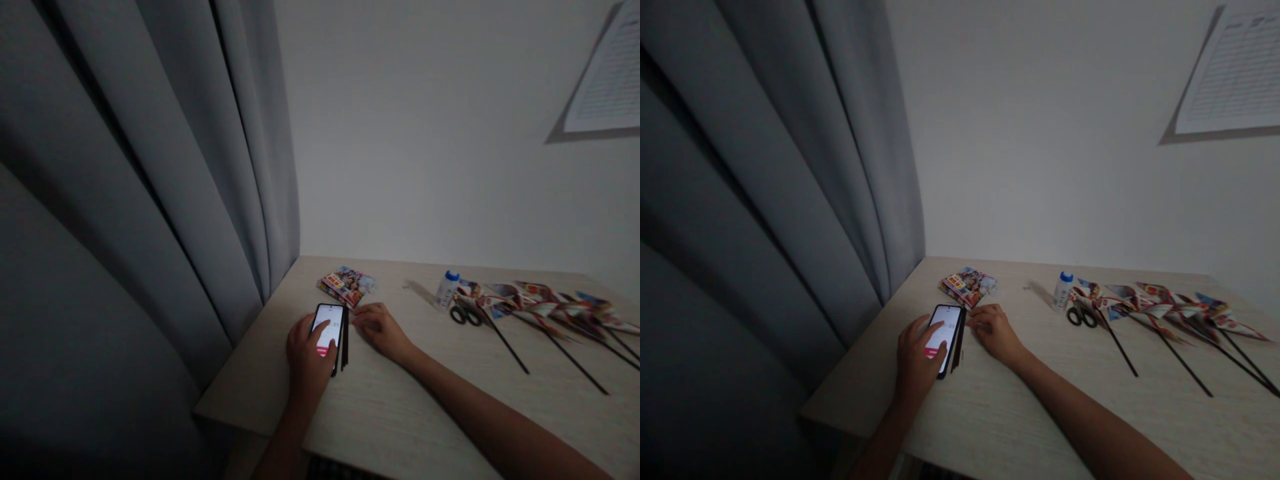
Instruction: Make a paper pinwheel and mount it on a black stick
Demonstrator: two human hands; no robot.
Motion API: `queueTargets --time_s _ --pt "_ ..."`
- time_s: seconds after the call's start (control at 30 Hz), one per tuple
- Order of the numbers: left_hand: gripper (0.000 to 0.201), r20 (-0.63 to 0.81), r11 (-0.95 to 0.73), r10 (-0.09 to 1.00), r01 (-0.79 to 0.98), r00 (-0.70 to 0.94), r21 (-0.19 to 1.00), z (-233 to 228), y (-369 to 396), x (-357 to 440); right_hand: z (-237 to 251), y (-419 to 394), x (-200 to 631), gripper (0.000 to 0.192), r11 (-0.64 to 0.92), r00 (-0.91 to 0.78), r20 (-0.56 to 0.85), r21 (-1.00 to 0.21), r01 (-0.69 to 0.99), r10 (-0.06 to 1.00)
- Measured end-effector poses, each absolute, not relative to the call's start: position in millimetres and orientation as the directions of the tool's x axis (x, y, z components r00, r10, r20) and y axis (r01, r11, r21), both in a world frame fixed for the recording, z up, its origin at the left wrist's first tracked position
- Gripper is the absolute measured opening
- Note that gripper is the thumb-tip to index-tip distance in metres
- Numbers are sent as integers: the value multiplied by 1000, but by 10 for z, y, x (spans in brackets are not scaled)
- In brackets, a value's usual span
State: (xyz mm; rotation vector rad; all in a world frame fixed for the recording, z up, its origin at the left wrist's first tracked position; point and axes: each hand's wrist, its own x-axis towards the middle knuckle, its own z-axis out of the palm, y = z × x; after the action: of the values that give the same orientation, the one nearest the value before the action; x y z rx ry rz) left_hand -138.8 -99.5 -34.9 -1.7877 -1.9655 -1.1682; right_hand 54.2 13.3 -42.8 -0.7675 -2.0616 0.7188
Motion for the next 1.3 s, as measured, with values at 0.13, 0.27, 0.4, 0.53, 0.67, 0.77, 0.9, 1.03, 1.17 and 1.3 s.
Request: queueTargets --time_s 0.13,0.27,0.4,0.53,0.67,0.77,0.9,1.03,1.17,1.3 --pt "47 614 -41 749 907 -250 420 -338 -1021 -1374 -433 137 548 25 642 -490 474 -720 264 732" --pt "50 580 -12 766 895 -278 445 -325 -1032 -1366 -410 129 559 22 616 -482 447 -735 284 754" --pt "48 566 3 771 891 -290 453 -345 -1020 -1384 -387 133 572 24 590 -475 415 -744 315 776" --pt "48 552 18 782 897 -288 442 -370 -1008 -1409 -393 144 574 26 578 -463 403 -743 338 789" --pt "47 536 25 798 903 -276 429 -375 -1005 -1420 -397 144 572 23 571 -454 397 -739 358 798" --pt "48 535 31 796 902 -283 431 -376 -1003 -1417 -391 139 575 24 564 -457 386 -743 360 801" --pt "48 539 32 792 901 -287 432 -382 -996 -1413 -393 143 577 25 562 -458 381 -739 372 803" --pt "50 549 32 781 897 -298 442 -389 -990 -1414 -410 152 572 26 561 -458 371 -722 405 808" --pt "49 545 39 779 892 -310 451 -397 -987 -1415 -409 146 565 27 572 -473 363 -692 440 803" --pt "49 552 40 772 891 -315 453 -408 -983 -1416 -395 136 561 28 578 -478 362 -676 457 800"
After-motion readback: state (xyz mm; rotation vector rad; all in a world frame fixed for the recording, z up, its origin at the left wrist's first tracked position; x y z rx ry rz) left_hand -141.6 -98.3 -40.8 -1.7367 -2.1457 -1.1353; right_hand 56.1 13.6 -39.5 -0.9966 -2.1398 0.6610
